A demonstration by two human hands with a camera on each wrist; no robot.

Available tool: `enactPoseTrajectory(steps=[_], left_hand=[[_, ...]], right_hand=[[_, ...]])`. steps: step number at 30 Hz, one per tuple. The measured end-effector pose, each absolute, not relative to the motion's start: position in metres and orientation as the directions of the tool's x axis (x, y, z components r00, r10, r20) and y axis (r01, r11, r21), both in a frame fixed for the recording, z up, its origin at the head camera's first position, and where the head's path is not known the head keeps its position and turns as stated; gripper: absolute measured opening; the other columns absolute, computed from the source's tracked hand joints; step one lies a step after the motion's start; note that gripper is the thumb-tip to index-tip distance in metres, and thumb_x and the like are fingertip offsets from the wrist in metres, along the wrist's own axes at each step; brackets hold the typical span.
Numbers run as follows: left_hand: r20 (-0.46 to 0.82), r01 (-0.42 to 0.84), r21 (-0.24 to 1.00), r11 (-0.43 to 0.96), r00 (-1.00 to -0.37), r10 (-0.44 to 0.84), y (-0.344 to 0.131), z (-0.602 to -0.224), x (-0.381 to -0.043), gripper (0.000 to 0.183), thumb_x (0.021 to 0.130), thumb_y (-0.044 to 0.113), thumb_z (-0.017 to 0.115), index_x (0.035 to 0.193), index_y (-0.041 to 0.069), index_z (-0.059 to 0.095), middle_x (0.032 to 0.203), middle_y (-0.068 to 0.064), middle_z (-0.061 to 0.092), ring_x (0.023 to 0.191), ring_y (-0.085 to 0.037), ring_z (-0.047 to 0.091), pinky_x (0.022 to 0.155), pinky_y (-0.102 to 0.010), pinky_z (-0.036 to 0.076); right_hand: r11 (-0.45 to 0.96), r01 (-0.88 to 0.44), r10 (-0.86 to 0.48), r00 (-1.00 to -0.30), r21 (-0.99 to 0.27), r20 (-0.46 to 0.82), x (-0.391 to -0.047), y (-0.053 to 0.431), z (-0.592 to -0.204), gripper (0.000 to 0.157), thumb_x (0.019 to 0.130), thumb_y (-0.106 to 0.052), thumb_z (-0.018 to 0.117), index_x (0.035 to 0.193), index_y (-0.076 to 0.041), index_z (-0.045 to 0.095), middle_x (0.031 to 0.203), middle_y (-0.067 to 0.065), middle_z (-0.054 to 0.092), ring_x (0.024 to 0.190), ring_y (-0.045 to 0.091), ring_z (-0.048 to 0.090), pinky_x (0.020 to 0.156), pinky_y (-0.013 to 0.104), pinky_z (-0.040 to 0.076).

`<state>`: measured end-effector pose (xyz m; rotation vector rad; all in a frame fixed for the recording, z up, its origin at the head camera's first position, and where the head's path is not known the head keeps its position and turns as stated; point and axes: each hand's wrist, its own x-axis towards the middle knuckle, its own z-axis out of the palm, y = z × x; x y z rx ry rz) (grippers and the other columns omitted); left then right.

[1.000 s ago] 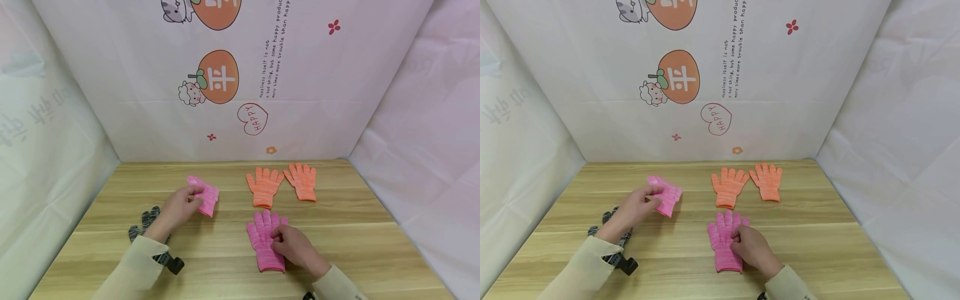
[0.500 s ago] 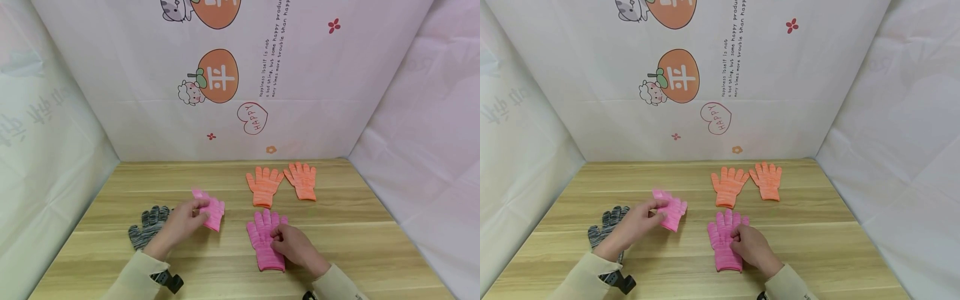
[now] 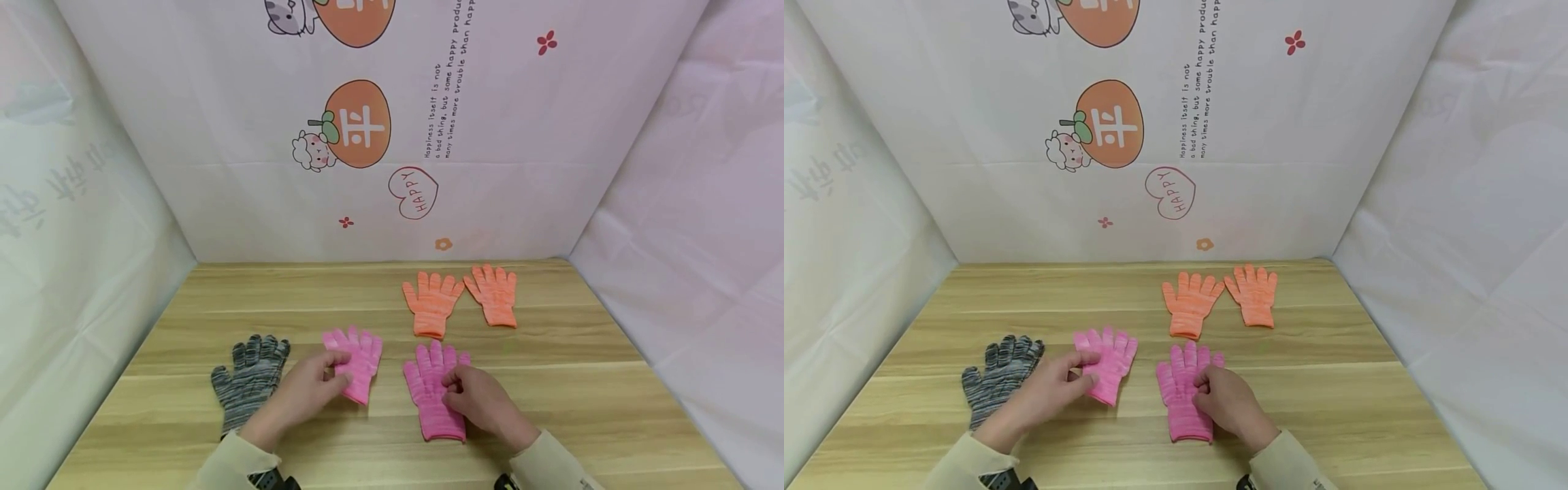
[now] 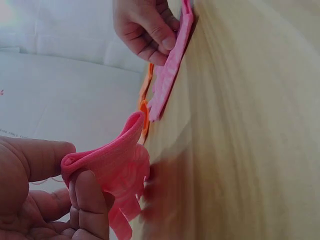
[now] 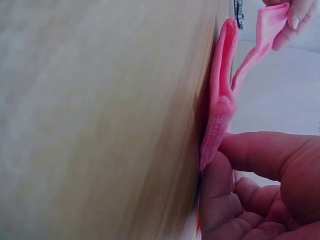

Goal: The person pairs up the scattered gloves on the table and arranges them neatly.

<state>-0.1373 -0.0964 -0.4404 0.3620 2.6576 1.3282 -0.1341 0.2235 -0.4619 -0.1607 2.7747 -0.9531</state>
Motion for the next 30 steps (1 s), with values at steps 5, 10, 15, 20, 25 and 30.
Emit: enactPoseTrajectory(steps=[5,10,15,20,25,30], left_hand=[[-0.069,0.144,0.810,0.569,-0.939,0.336,-0.095,-0.445,-0.128,0.049,0.098,0.028,0.070,0.138,0.001,0.064,0.121,-0.010,0.070,0.090,-0.014,0.061,0.072,-0.027,0.052],[-0.089,0.155,0.825,0.543,-0.914,0.396,-0.093,-0.450,-0.122,0.053,0.098,0.030,0.069,0.139,-0.003,0.061,0.108,-0.006,0.071,0.087,-0.014,0.063,0.070,-0.026,0.052],[-0.148,0.110,0.845,0.524,-0.892,0.426,-0.092,-0.454,-0.117,0.057,0.099,0.031,0.069,0.142,-0.005,0.057,0.092,0.000,0.068,0.078,-0.013,0.064,0.064,-0.026,0.053],[-0.173,0.099,0.843,0.528,-0.881,0.441,-0.091,-0.456,-0.113,0.059,0.099,0.031,0.069,0.142,-0.006,0.056,0.083,0.001,0.067,0.069,-0.013,0.061,0.059,-0.027,0.051],[-0.167,0.127,0.822,0.555,-0.878,0.449,-0.092,-0.459,-0.109,0.058,0.099,0.033,0.069,0.140,-0.005,0.058,0.088,0.002,0.066,0.075,-0.012,0.061,0.065,-0.026,0.051],[-0.156,0.175,0.770,0.613,-0.881,0.447,-0.093,-0.460,-0.109,0.055,0.098,0.036,0.070,0.138,-0.001,0.062,0.103,0.000,0.068,0.088,-0.011,0.059,0.076,-0.029,0.051]], right_hand=[[0.792,-0.043,-0.170,-0.974,-0.609,-0.152,-0.134,0.223,-0.463,0.014,0.087,-0.008,0.076,0.099,-0.008,0.070,0.083,-0.002,0.061,0.076,0.014,0.053,0.071,0.031,0.047],[0.796,-0.039,-0.166,-0.974,-0.604,-0.155,-0.134,0.223,-0.463,0.013,0.087,-0.008,0.076,0.099,-0.009,0.069,0.082,-0.002,0.060,0.075,0.014,0.052,0.070,0.031,0.046],[0.797,-0.040,-0.165,-0.974,-0.603,-0.153,-0.134,0.223,-0.463,0.014,0.087,-0.008,0.076,0.099,-0.009,0.069,0.083,-0.002,0.060,0.076,0.014,0.052,0.070,0.031,0.046],[0.793,-0.041,-0.164,-0.975,-0.607,-0.148,-0.134,0.223,-0.463,0.014,0.087,-0.008,0.076,0.100,-0.009,0.069,0.083,-0.002,0.060,0.076,0.014,0.052,0.070,0.031,0.046],[0.793,-0.044,-0.167,-0.975,-0.608,-0.147,-0.134,0.223,-0.463,0.014,0.087,-0.008,0.076,0.099,-0.009,0.069,0.083,-0.002,0.060,0.076,0.014,0.052,0.070,0.031,0.046],[0.794,-0.047,-0.167,-0.975,-0.606,-0.144,-0.134,0.223,-0.462,0.014,0.087,-0.008,0.076,0.100,-0.009,0.069,0.084,-0.002,0.061,0.076,0.014,0.052,0.071,0.031,0.047]])
